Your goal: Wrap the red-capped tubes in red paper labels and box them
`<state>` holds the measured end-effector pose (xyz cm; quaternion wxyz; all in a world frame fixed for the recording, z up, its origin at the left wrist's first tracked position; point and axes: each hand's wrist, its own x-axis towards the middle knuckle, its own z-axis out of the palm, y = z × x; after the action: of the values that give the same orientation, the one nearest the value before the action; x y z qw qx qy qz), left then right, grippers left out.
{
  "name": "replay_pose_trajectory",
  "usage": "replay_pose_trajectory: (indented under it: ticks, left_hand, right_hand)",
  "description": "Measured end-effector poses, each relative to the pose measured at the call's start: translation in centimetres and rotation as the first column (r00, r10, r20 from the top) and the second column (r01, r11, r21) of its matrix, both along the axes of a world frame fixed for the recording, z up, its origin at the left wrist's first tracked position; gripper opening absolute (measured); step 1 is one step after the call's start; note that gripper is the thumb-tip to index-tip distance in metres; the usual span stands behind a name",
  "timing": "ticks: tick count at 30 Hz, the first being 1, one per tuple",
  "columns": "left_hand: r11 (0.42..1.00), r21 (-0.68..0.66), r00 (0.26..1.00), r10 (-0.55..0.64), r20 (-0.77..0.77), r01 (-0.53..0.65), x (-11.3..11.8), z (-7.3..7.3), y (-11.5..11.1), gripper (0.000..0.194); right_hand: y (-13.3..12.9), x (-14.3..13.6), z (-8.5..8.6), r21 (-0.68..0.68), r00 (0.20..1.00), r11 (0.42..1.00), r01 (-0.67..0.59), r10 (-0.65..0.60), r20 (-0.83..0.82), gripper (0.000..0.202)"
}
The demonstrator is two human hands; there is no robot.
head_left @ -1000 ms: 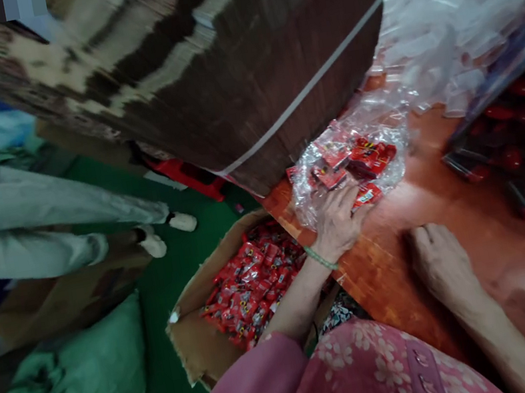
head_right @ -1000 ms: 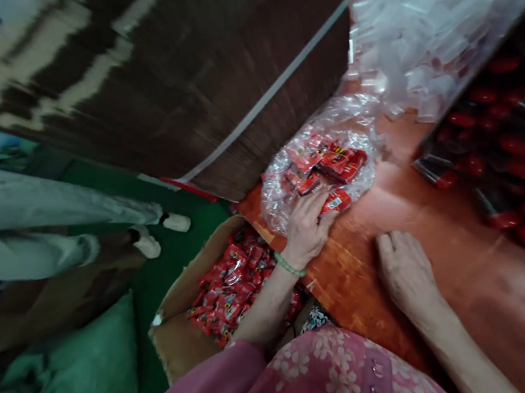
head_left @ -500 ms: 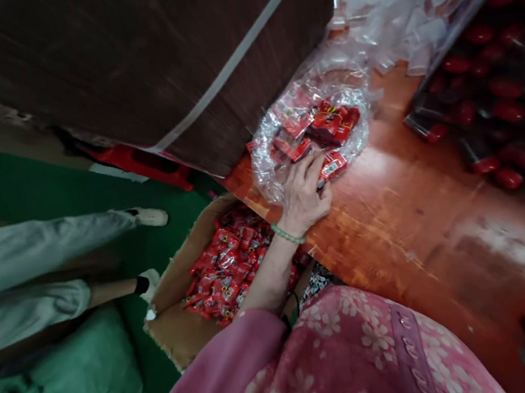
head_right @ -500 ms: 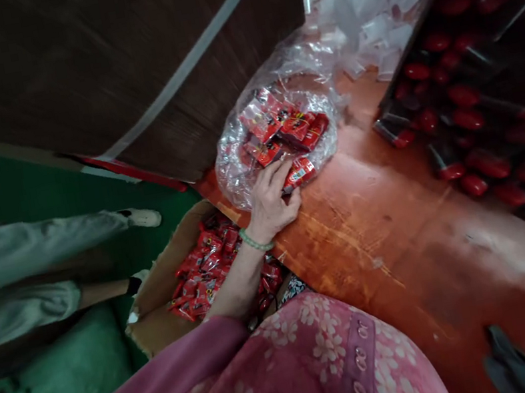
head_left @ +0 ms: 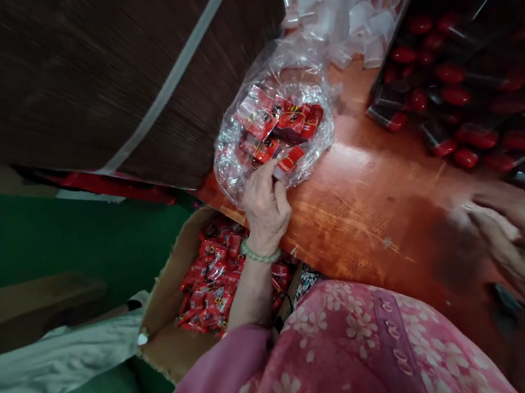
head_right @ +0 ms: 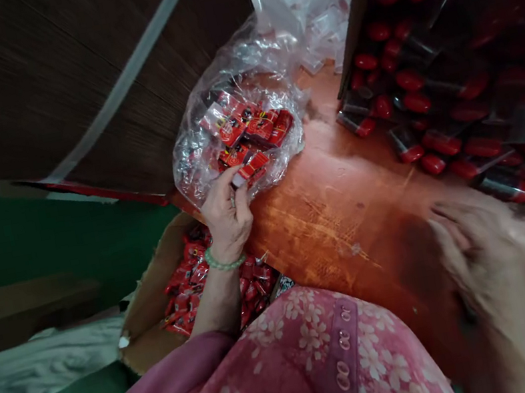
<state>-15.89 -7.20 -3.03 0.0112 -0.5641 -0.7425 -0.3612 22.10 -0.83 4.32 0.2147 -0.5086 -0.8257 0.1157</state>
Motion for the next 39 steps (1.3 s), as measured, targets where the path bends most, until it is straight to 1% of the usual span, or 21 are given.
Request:
replay_pose_trajectory:
  ticks: [2, 3, 5, 6, 7, 8, 10, 12, 13, 15, 17, 18, 19, 20, 25, 29, 31, 33, 36, 37, 39]
  left_hand:
    - [0.998, 0.056, 0.994, 0.000, 0.112, -0.006, 0.5, 1.5, -0.7, 0.032]
    - [0.997, 0.082, 0.983, -0.016, 0.183, 0.001, 0.8, 2.1, -1.0, 0.030]
    - [0.992, 0.118, 0.939, -0.071, 0.337, 0.033, 2.0, 2.8, -1.4, 0.027]
    - [0.990, 0.131, 0.906, -0.101, 0.410, 0.051, 2.7, 3.0, -1.5, 0.027]
    - [0.988, 0.136, 0.867, -0.125, 0.482, 0.066, 3.6, 3.0, -1.6, 0.028]
    - [0.987, 0.140, 0.823, -0.143, 0.550, 0.077, 4.4, 3.0, -1.5, 0.029]
    - [0.984, 0.148, 0.718, -0.172, 0.674, 0.097, 6.0, 2.8, -1.3, 0.031]
    - [0.980, 0.151, 0.585, -0.197, 0.787, 0.127, 7.2, 2.4, -0.9, 0.033]
    - [0.977, 0.154, 0.504, -0.209, 0.838, 0.150, 7.6, 2.2, -0.6, 0.034]
    - [0.967, 0.156, 0.316, -0.214, 0.924, 0.200, 8.2, 1.6, -0.1, 0.037]
    - [0.960, 0.158, 0.133, -0.193, 0.972, 0.232, 8.5, 1.0, 0.4, 0.038]
    - [0.958, 0.155, 0.063, -0.175, 0.983, 0.242, 8.7, 0.8, 0.7, 0.038]
    - [0.957, 0.148, 0.011, -0.155, 0.988, 0.249, 8.8, 0.5, 0.9, 0.038]
    - [0.957, 0.137, -0.021, -0.136, 0.990, 0.255, 9.0, 0.3, 1.1, 0.038]
    - [0.954, 0.080, -0.063, -0.065, 0.996, 0.288, 9.3, 0.0, 1.7, 0.034]
    - [0.948, 0.075, -0.091, -0.049, 0.995, 0.309, 9.6, -0.1, 1.8, 0.035]
    - [0.947, 0.073, -0.118, -0.038, 0.992, 0.312, 9.9, -0.1, 1.9, 0.036]
    - [0.954, 0.072, -0.159, -0.026, 0.987, 0.292, 10.4, -0.1, 2.2, 0.038]
    - [0.967, 0.065, -0.212, -0.011, 0.977, 0.248, 11.4, 0.2, 2.6, 0.041]
    - [0.972, 0.059, -0.221, -0.007, 0.975, 0.228, 11.7, 0.4, 2.7, 0.041]
    - [0.983, 0.010, -0.206, 0.028, 0.978, 0.181, 12.2, 0.6, 3.0, 0.040]
  right_hand:
    - [1.4, -5.1, -2.0, -0.074, 0.979, 0.990, -0.121, 0.107, -0.174, 0.032]
    - [1.9, -7.7, -2.5, -0.119, 0.948, 0.977, -0.176, 0.135, -0.289, 0.034]
    - [2.2, -12.5, -2.6, -0.149, 0.820, 0.939, -0.310, 0.185, -0.541, 0.040]
    - [2.3, -14.6, -2.4, -0.167, 0.769, 0.918, -0.359, 0.189, -0.611, 0.045]
    - [2.2, -16.3, -2.2, -0.172, 0.726, 0.908, -0.381, 0.179, -0.665, 0.051]
    - [2.2, -17.6, -2.2, -0.201, 0.697, 0.902, -0.382, 0.138, -0.703, 0.055]
    - [2.1, -19.3, -2.6, -0.304, 0.680, 0.885, -0.354, 0.020, -0.733, 0.058]
    - [2.1, -19.8, -3.5, -0.393, 0.676, 0.876, -0.280, -0.110, -0.728, 0.061]
    - [2.1, -19.7, -4.0, -0.431, 0.671, 0.867, -0.251, -0.166, -0.723, 0.063]
    - [2.3, -19.1, -4.7, -0.488, 0.654, 0.847, -0.209, -0.250, -0.714, 0.064]
    - [2.5, -18.3, -5.0, -0.521, 0.654, 0.834, -0.179, -0.295, -0.697, 0.063]
    - [2.6, -17.9, -5.0, -0.530, 0.663, 0.832, -0.163, -0.305, -0.684, 0.063]
    - [2.8, -17.6, -4.9, -0.534, 0.675, 0.833, -0.147, -0.310, -0.670, 0.062]
    - [3.0, -17.3, -4.8, -0.538, 0.688, 0.832, -0.136, -0.311, -0.655, 0.063]
    - [3.6, -16.4, -4.6, -0.568, 0.731, 0.813, -0.127, -0.310, -0.608, 0.064]
    - [3.7, -16.2, -5.2, -0.580, 0.730, 0.809, -0.098, -0.337, -0.594, 0.063]
    - [3.6, -16.2, -5.6, -0.575, 0.739, 0.814, -0.081, -0.338, -0.583, 0.064]
    - [3.4, -16.2, -6.1, -0.539, 0.740, 0.841, -0.042, -0.336, -0.582, 0.063]
    - [3.3, -16.2, -7.1, -0.430, 0.739, 0.902, 0.026, -0.307, -0.600, 0.062]
    - [3.3, -16.2, -7.5, -0.393, 0.745, 0.919, 0.040, -0.290, -0.601, 0.062]
    - [3.3, -16.2, -8.0, -0.332, 0.770, 0.942, 0.047, -0.246, -0.589, 0.063]
